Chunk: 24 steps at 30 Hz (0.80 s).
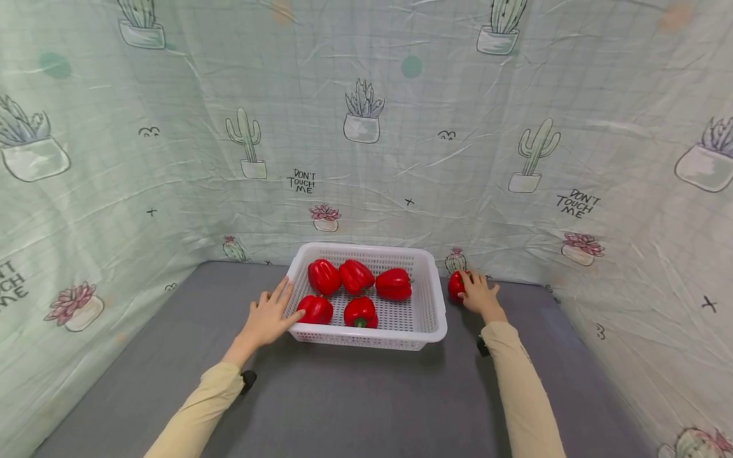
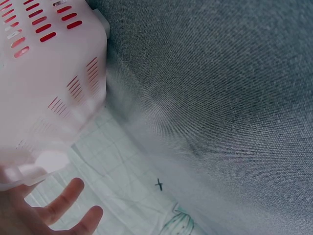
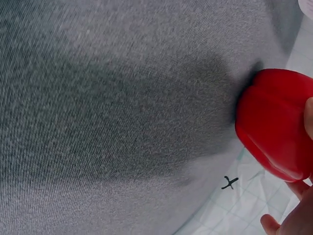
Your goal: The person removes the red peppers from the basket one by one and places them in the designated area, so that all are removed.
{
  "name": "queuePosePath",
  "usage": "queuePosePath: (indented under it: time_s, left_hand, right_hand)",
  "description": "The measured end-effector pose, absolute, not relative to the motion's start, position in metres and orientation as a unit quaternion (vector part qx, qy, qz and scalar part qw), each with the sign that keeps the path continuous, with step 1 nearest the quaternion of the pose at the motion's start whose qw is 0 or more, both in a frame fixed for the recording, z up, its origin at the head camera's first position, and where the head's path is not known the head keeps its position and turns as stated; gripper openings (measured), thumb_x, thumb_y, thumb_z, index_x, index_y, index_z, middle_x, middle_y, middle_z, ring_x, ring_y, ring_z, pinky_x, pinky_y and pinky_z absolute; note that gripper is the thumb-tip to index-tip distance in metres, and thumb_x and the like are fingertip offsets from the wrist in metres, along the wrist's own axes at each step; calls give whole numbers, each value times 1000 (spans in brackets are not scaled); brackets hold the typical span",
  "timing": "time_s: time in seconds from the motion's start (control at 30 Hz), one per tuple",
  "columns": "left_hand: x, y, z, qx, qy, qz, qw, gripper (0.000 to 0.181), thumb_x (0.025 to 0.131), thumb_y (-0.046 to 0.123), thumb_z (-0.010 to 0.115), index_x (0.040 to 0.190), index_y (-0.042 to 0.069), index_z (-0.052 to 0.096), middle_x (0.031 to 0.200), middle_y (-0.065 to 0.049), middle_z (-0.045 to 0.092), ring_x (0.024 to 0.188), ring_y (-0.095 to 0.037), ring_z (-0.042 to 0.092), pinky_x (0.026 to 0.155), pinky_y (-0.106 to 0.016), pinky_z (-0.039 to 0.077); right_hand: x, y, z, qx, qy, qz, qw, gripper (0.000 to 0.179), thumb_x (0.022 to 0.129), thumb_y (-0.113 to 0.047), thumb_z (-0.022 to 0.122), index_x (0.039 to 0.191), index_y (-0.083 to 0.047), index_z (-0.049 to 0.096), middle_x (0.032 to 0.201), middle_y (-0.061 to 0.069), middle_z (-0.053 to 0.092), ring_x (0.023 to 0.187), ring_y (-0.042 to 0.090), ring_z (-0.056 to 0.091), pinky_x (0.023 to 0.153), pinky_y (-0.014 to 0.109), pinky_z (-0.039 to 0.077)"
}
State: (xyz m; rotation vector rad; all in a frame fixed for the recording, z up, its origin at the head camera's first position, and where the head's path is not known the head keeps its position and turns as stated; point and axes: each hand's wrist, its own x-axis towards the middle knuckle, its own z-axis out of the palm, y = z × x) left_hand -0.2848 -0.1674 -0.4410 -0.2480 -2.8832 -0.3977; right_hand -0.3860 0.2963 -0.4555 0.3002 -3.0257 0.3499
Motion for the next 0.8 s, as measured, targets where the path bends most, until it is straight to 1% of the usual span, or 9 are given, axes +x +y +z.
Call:
queuePosePath:
  time_s: [0.13,0.27,0.37,0.53,0.8]
  left_hand:
    - [-284,-167,-441,-81,-981,-137,109,77,81,53,48,139,6,30,148,-11,22,111,-38,38,87,-64,31]
    - [-285,-167,-441,-80,-982,-134,108,77,81,54,47,139,7,30,148,-11,22,111,-38,38,86,-63,32]
    - [-285,-167,-441,-82,-982,-132,107,77,82,54,46,139,7,29,148,-11,21,111,-37,38,86,-62,32]
    - [-285,-167,-441,-80,-982,-133,110,76,82,53,47,139,7,30,148,-11,22,111,-38,38,86,-62,32]
    - [-285,-167,-440,-79,-982,-137,107,75,82,52,48,139,7,30,148,-11,22,111,-37,37,86,-62,32]
  right_hand:
    - [-388,296,-459,88,-988,118,40,63,85,-27,53,137,-5,24,137,31,21,122,51,19,88,74,12]
    - [-389,296,-462,73,-988,125,49,69,82,-39,55,136,-8,26,133,34,21,118,54,20,85,73,14]
    - [-389,297,-464,68,-988,124,55,67,83,-40,55,135,-10,26,131,34,22,117,54,21,83,73,14]
    - [-390,299,-465,77,-988,122,53,63,84,-37,54,136,-15,26,134,30,22,118,53,22,83,73,15]
    - [-389,301,-464,84,-987,130,52,65,83,-39,54,136,-14,26,136,32,19,120,53,20,86,72,13]
